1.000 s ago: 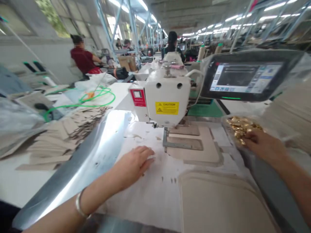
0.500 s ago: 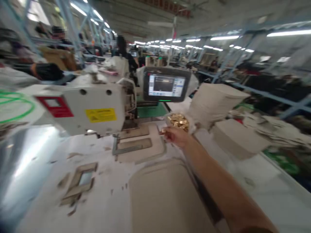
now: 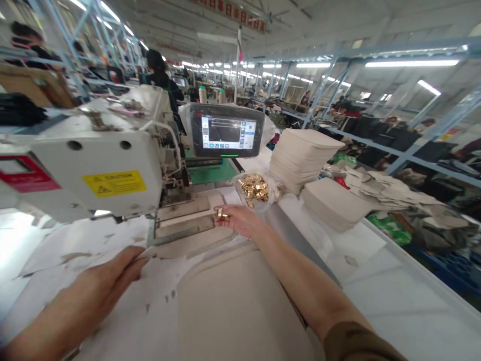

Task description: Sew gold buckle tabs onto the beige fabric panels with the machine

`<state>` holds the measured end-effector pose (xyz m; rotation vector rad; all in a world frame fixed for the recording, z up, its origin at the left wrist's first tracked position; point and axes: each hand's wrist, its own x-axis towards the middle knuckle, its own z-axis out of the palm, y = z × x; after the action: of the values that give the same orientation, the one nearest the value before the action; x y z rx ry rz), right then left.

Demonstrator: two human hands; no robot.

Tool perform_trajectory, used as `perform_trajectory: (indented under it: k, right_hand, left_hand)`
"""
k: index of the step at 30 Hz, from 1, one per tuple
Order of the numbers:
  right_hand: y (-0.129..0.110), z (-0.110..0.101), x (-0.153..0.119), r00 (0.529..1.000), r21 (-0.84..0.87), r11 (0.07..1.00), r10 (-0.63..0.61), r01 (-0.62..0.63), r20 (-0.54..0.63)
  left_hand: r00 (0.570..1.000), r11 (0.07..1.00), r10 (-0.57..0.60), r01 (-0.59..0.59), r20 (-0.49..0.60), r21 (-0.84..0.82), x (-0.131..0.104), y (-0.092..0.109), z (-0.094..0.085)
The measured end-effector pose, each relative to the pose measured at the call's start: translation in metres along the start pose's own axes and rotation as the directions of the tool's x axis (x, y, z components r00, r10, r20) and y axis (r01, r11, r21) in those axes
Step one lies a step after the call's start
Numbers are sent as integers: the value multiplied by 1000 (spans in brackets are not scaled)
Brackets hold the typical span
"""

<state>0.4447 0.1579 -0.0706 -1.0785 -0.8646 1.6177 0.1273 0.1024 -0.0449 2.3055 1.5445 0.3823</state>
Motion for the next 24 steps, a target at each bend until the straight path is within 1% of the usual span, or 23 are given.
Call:
perform_trajectory:
  k: [1, 2, 4, 5, 7, 9, 10, 12, 14, 16, 18, 20, 24]
  right_hand:
    - [2, 1, 0, 999, -56, 998, -36, 35, -18]
    - [4, 2, 0, 996, -121, 990, -77, 72, -37]
    - [7, 4, -2, 990, -268, 957, -128, 109, -55]
    - [7, 5, -3, 990, -339, 935, -129, 104, -51]
    - [7, 8, -8, 995, -428, 900, -96, 78, -22]
    - [4, 11, -13, 999, -393, 919, -29, 38, 29]
    - [2, 13, -16, 998, -330, 944, 12, 10, 65]
    - [-1, 16, -21, 985, -174, 981, 108, -83, 137]
    - [-3, 19, -24, 971, -70, 984, 172, -162, 166]
    - [-3, 22, -25, 974, -35, 986, 167, -163, 153]
    - [-1, 25, -26, 985, -36, 993, 112, -108, 131]
    - [1, 28, -27, 991, -38, 997, 71, -67, 116]
    - [4, 30, -26, 998, -67, 997, 44, -41, 47]
  left_hand:
    - [996, 1000, 22, -21, 86, -18, 9, 18, 4]
    - [990, 998, 53, -49, 132, -39, 18, 35, 9]
    - [982, 993, 108, -100, 157, -62, 34, 64, 16]
    - [981, 993, 111, -103, 160, -61, 40, 74, 20]
    - [983, 994, 97, -86, 155, -74, 50, 86, 27]
    - [987, 992, 76, -61, 141, -111, 56, 88, 33]
    - [989, 990, 66, -49, 129, -130, 58, 87, 35]
    - [994, 989, 40, -25, 103, -142, 59, 83, 38]
    - [996, 991, 20, -9, 82, -132, 58, 78, 38]
    - [997, 993, 24, -15, 69, -119, 57, 74, 36]
    - [997, 994, 36, -28, 73, -104, 56, 71, 34]
    - [995, 996, 50, -43, 84, -84, 55, 71, 33]
    - [992, 997, 62, -57, 112, -47, 54, 73, 34]
